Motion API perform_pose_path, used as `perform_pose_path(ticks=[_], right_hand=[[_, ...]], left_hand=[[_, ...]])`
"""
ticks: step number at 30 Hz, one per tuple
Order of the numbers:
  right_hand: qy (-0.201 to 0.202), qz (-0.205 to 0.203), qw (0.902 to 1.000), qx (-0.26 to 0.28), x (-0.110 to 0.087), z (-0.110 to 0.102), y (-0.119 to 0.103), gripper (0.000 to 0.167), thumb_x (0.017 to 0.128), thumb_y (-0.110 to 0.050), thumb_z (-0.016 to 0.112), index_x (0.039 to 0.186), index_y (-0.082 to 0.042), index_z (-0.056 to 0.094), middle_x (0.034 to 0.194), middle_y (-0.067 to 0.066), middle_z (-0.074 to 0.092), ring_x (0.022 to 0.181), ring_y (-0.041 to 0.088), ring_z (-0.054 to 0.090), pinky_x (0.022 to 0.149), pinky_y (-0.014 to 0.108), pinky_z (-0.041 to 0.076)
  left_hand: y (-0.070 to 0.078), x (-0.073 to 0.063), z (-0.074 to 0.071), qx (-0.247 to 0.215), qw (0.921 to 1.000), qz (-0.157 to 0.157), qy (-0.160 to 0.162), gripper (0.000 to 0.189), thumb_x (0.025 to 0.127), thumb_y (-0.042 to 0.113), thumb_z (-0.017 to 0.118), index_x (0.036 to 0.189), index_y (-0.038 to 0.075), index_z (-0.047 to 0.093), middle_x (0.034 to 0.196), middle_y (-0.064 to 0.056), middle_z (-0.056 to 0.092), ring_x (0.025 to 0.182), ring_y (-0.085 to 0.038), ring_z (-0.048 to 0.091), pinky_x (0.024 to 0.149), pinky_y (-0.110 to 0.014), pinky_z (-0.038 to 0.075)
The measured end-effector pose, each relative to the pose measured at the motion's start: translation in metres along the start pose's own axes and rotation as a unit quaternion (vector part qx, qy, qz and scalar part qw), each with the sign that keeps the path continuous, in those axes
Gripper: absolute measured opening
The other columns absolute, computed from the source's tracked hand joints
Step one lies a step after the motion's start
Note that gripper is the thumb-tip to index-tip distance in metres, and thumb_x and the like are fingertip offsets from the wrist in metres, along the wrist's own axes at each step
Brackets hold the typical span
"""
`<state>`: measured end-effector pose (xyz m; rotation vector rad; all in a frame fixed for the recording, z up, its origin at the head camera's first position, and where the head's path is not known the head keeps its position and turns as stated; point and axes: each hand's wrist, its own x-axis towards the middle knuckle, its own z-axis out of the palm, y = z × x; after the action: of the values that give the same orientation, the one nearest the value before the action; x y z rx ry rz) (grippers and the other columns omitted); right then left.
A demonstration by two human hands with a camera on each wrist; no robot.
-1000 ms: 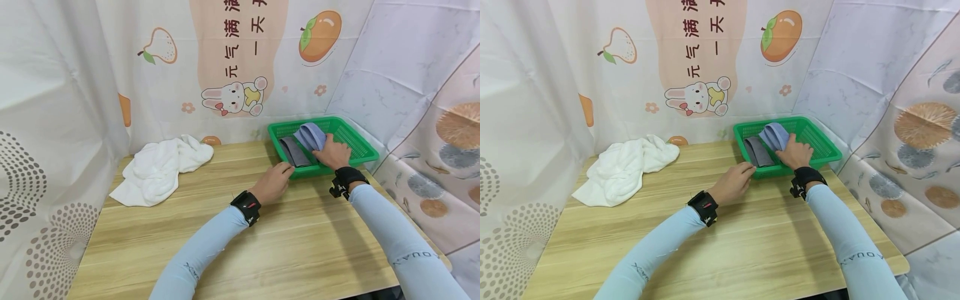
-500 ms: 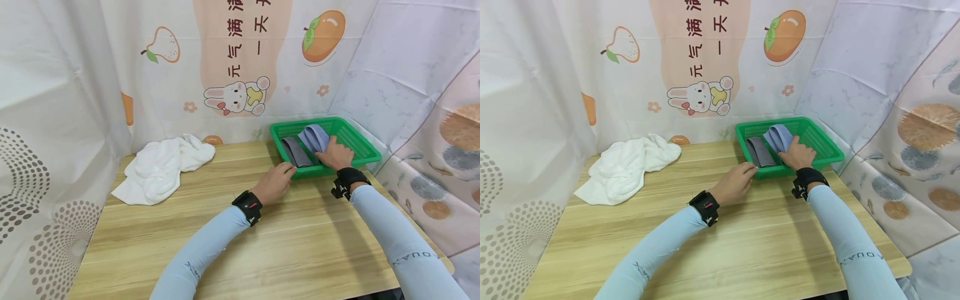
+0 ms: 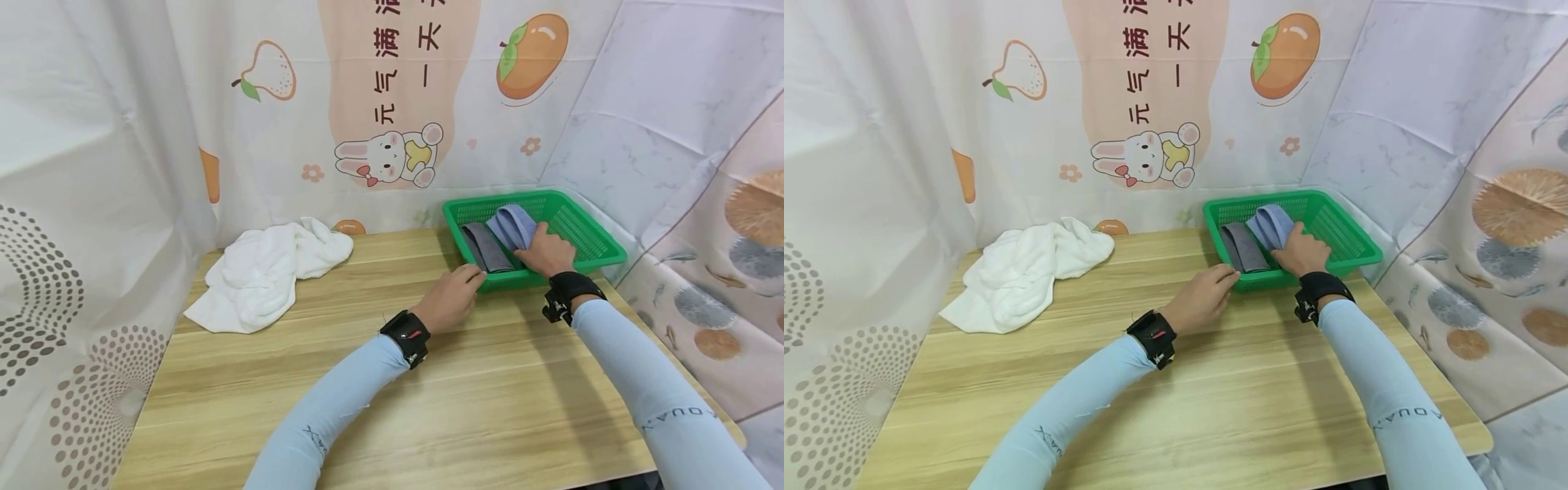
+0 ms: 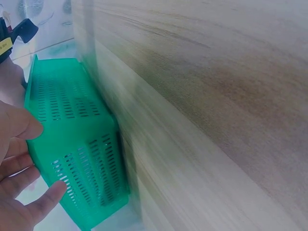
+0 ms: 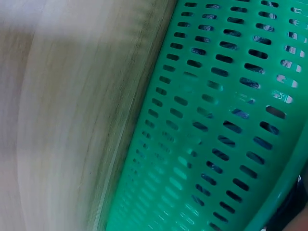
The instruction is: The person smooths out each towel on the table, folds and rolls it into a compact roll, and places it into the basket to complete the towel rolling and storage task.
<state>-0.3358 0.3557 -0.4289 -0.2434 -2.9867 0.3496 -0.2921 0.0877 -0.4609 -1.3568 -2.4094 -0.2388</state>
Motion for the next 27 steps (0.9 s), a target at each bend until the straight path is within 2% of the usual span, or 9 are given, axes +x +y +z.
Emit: perform_pose_path(ticks=[3, 17, 27], right_hand=[[-0.007, -0.001, 0.9999, 0.009, 0.0003, 0.0006, 0.0001, 0.086, 0.094, -0.036, 0.069, 0.144, 0.019, 0.026, 0.111, 0.050, 0.054, 0.096, 0.066, 0.057, 0.078, 0.070, 0.048], [-0.036, -0.002, 0.9991, 0.022, 0.0057, 0.0044, -0.0018, 0.084, 0.094, -0.032, 0.069, 0.143, 0.020, 0.024, 0.113, 0.052, 0.051, 0.100, 0.068, 0.054, 0.079, 0.070, 0.048], [-0.043, -0.010, 0.9987, 0.025, 0.0083, 0.0052, -0.0019, 0.087, 0.095, -0.030, 0.069, 0.145, 0.022, 0.021, 0.116, 0.053, 0.050, 0.101, 0.068, 0.054, 0.082, 0.069, 0.047]], left_hand=[[0.0004, 0.0000, -0.0005, 0.002, 1.0000, 0.000, -0.009, 0.045, 0.105, 0.014, 0.053, 0.148, 0.004, 0.052, 0.144, -0.008, 0.053, 0.135, -0.019, 0.049, 0.093, -0.032, 0.051], [0.0003, 0.0007, -0.0006, 0.011, 0.9999, 0.003, -0.005, 0.046, 0.103, 0.014, 0.056, 0.147, 0.003, 0.053, 0.144, -0.009, 0.054, 0.134, -0.020, 0.050, 0.097, -0.032, 0.051], [-0.0003, 0.0016, -0.0011, 0.009, 0.9999, 0.009, -0.002, 0.044, 0.104, 0.013, 0.054, 0.146, 0.002, 0.054, 0.144, -0.010, 0.055, 0.135, -0.020, 0.050, 0.100, -0.031, 0.049]])
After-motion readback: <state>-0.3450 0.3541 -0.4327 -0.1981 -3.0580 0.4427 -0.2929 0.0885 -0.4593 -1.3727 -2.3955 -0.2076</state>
